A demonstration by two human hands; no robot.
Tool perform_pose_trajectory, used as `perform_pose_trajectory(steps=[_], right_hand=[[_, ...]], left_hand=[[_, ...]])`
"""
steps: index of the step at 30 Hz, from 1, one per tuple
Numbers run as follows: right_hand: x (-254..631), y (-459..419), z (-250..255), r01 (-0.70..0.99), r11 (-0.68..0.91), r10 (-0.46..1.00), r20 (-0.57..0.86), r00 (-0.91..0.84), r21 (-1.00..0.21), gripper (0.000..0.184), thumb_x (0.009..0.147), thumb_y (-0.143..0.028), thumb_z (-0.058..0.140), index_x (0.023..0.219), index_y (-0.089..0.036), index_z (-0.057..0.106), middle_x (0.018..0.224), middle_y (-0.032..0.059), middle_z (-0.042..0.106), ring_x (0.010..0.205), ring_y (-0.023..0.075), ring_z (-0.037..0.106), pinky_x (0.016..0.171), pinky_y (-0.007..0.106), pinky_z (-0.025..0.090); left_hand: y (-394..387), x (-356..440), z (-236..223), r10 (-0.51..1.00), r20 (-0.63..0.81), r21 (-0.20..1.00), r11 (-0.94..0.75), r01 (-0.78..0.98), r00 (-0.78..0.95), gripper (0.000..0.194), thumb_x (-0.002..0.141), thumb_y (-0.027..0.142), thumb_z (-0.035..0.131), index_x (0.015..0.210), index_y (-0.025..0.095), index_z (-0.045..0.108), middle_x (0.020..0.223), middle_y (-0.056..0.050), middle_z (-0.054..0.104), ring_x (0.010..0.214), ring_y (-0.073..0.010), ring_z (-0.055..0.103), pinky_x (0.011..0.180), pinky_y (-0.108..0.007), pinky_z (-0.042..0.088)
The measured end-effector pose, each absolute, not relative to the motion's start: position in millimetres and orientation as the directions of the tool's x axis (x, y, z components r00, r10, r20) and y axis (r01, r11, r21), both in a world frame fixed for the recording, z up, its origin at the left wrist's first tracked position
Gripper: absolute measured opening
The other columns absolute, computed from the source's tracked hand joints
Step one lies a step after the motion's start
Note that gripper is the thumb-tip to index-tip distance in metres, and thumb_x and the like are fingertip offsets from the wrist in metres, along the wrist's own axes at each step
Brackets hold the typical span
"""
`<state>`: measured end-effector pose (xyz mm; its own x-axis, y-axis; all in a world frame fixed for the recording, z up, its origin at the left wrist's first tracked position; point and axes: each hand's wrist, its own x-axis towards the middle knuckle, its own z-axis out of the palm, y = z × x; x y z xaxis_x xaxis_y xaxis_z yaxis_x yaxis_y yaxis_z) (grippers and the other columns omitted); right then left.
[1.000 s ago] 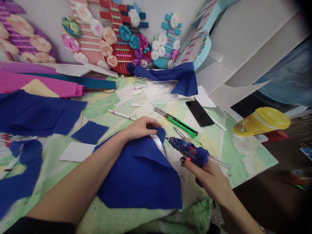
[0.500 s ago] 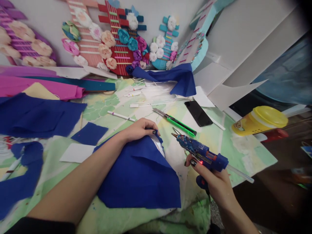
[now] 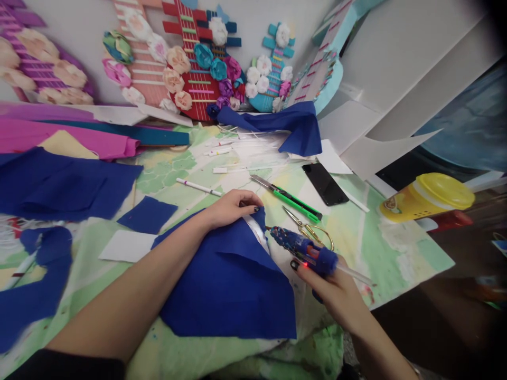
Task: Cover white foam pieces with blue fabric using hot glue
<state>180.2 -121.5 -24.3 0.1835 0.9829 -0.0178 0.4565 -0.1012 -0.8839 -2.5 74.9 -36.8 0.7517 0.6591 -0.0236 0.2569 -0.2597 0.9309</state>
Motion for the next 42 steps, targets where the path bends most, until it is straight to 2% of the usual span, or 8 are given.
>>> perform_pose_trajectory(steps=[5,11,17,23,34,42], right_hand=[[173.8,-103.6,-20.5,0.511,-0.063,0.996,-0.024,0.082,-0.857,0.016,0.083,-0.034,0.055,0.087,-0.020,0.062,0.085,0.0045,0.062,0.082,0.0199,0.055,0.077,0.038,0.046],[167.9,-96.3,-18.0,0.602,-0.082,0.997,-0.061,0.055,-0.794,0.016,0.085,-0.033,0.051,0.081,-0.019,0.058,0.083,0.0036,0.060,0.077,0.0193,0.053,0.072,0.035,0.042],[167.2,-91.7,-16.7,0.612,-0.082,0.996,-0.083,0.028,-0.787,0.016,0.086,-0.030,0.048,0.083,-0.019,0.059,0.085,0.0035,0.062,0.077,0.0192,0.054,0.070,0.034,0.042],[167.1,-92.5,-15.6,0.636,-0.123,0.991,-0.122,0.046,-0.762,0.021,0.086,-0.033,0.047,0.078,-0.018,0.059,0.080,0.0033,0.063,0.073,0.0194,0.054,0.067,0.034,0.042],[170.6,-98.8,-10.8,0.653,-0.108,0.993,-0.107,0.042,-0.749,0.022,0.085,-0.034,0.049,0.088,-0.019,0.065,0.085,0.0048,0.065,0.079,0.0208,0.056,0.070,0.035,0.044],[172.0,-101.4,-13.9,0.628,-0.117,0.993,-0.108,0.054,-0.769,0.022,0.085,-0.035,0.049,0.077,-0.019,0.062,0.078,0.0037,0.064,0.076,0.0197,0.057,0.067,0.034,0.046]], left_hand=[[73.6,-2.0,-36.7,0.645,-0.030,0.940,-0.241,0.240,0.764,0.020,0.075,0.018,0.058,0.094,0.014,0.065,0.100,-0.007,0.069,0.092,-0.0163,0.063,0.087,-0.030,0.047],[72.6,-0.7,-35.7,0.647,-0.047,0.914,-0.279,0.293,0.761,0.013,0.075,0.018,0.056,0.080,0.014,0.067,0.078,-0.002,0.070,0.073,-0.0138,0.062,0.071,-0.025,0.048],[72.3,0.3,-35.2,0.668,-0.060,0.925,-0.242,0.293,0.741,0.011,0.074,0.017,0.057,0.076,0.013,0.067,0.072,-0.002,0.067,0.066,-0.0131,0.059,0.064,-0.024,0.045],[72.7,-1.3,-35.5,0.668,-0.067,0.932,-0.222,0.285,0.741,0.011,0.074,0.015,0.057,0.077,0.014,0.066,0.075,-0.002,0.068,0.069,-0.0131,0.060,0.067,-0.024,0.045],[73.1,-0.9,-35.9,0.662,-0.067,0.933,-0.223,0.282,0.746,0.013,0.073,0.016,0.056,0.080,0.012,0.067,0.077,-0.002,0.069,0.070,-0.0127,0.062,0.069,-0.023,0.046],[74.2,-1.1,-37.3,0.669,-0.069,0.936,-0.213,0.279,0.740,0.012,0.073,0.016,0.057,0.080,0.012,0.067,0.078,-0.002,0.070,0.071,-0.0130,0.063,0.070,-0.023,0.047]])
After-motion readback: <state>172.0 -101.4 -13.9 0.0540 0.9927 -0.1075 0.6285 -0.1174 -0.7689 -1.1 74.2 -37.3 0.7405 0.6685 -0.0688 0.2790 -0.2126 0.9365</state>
